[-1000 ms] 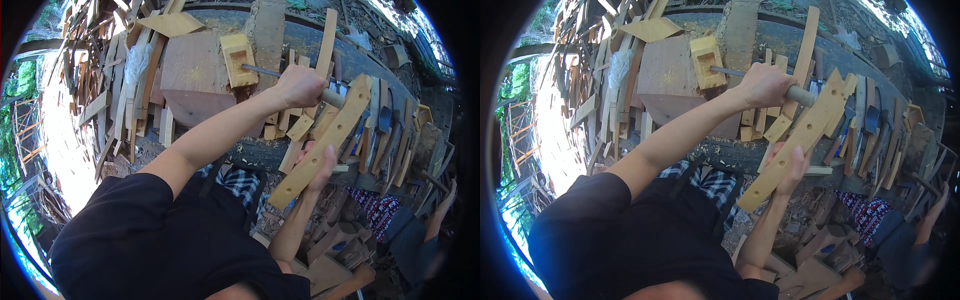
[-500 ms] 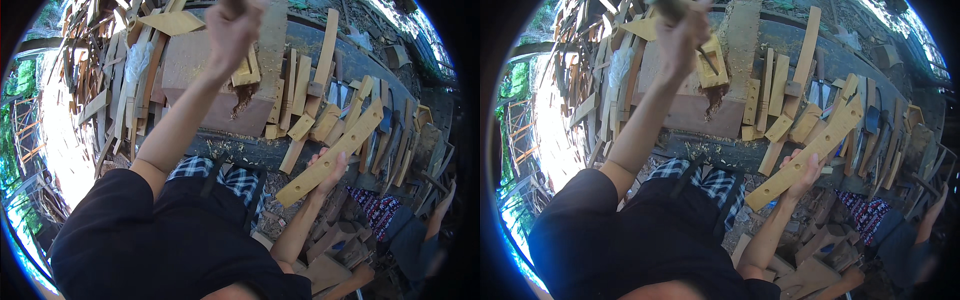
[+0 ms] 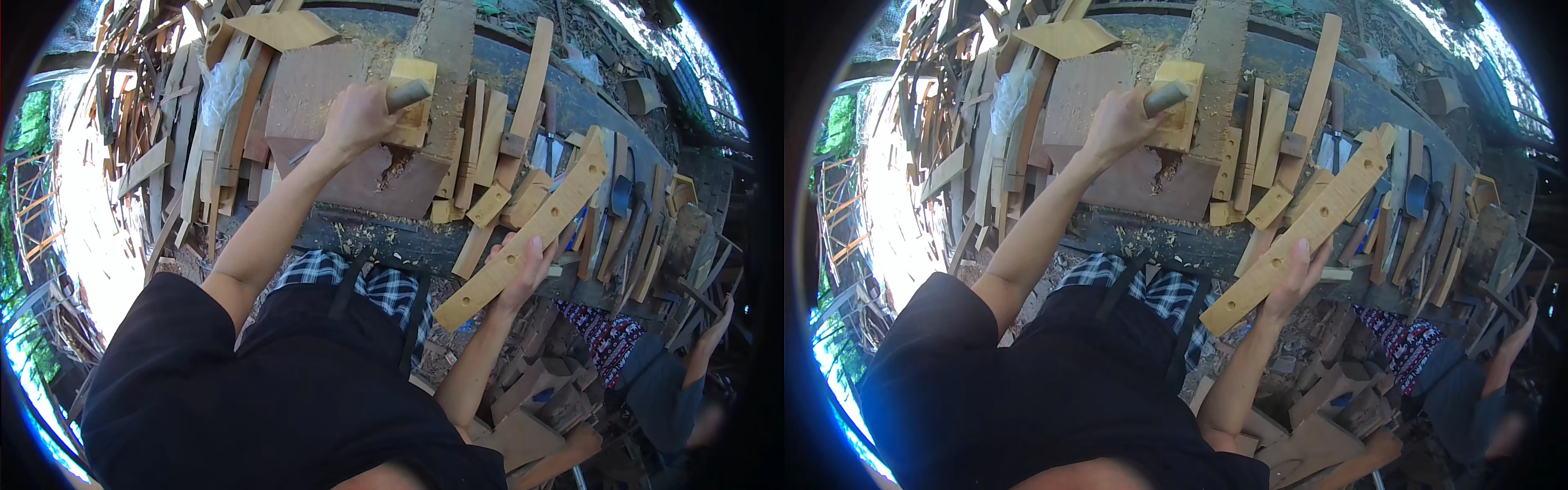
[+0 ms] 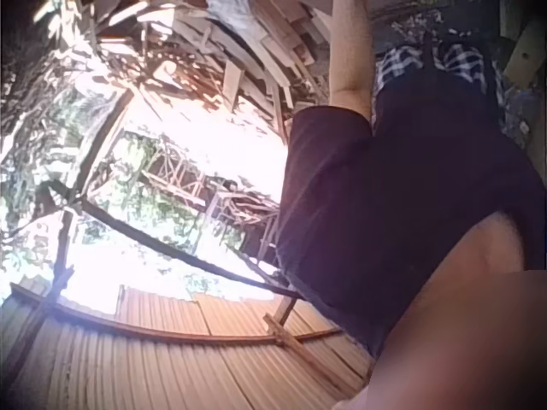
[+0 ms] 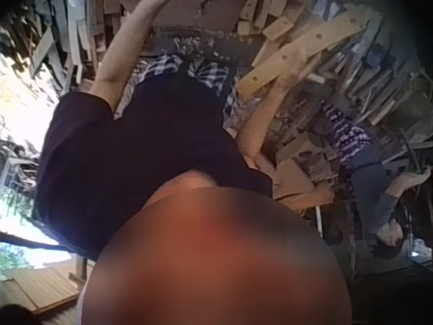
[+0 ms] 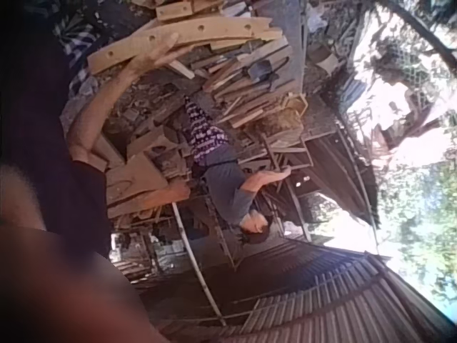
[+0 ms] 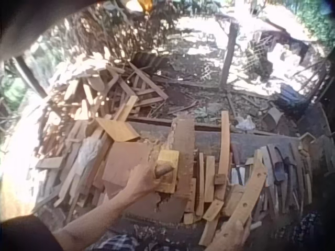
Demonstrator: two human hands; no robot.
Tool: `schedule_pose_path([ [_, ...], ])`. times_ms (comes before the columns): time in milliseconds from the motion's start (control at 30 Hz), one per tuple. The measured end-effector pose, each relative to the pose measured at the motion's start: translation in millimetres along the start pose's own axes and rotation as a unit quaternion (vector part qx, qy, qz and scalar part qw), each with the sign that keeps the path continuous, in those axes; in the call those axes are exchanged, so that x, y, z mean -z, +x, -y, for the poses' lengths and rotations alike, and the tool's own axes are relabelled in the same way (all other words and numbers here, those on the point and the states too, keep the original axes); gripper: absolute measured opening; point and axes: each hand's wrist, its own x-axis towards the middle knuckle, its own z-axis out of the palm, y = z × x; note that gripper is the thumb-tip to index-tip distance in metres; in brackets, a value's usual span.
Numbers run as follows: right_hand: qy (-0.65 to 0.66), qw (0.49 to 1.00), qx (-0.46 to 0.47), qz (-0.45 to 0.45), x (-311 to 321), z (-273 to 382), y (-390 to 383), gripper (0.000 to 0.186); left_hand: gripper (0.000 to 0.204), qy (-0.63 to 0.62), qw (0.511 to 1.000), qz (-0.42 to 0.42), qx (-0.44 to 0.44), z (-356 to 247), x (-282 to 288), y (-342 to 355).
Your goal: The person chisels a mortise into a wooden block using a chisel and a mallet.
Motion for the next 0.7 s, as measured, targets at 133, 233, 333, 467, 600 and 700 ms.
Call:
schedule_pose_path([
  [133, -0.025, 0.999, 0.024, -0.007, 2.7, 2.9, -3.1, 0.05, 0.03, -0.001, 0.998, -0.068, 0.004, 0.9, -15.7, -6.6],
  [233, -0.058, 0.996, 0.058, -0.02, 3.5, 2.4, -6.9, 0.058, 0.032, 0.001, 0.994, -0.106, -0.002, 4.9, -29.3, -11.3],
  [333, -0.054, 0.998, 0.042, -0.009, 4.1, 0.4, -10.6, 0.059, 0.034, 0.014, 0.99, -0.141, -0.017, 3.8, -32.2, -15.5],
  [467, -0.068, 0.993, 0.091, -0.023, 7.0, -4.1, -12.4, 0.061, 0.03, 0.006, 0.986, -0.157, -0.048, -5.9, 2.2, -10.6],
  [600, -0.107, 0.985, 0.135, -0.027, 14.9, -3.8, -11.5, 0.062, 0.032, -0.19, 0.963, -0.19, -0.023, -25.0, 70.6, 13.3],
  [700, -0.126, 0.981, 0.148, -0.022, 21.0, 0.0, -10.9, 0.063, 0.039, -0.528, 0.835, -0.155, 0.012, -55.5, 97.4, 46.3],
])
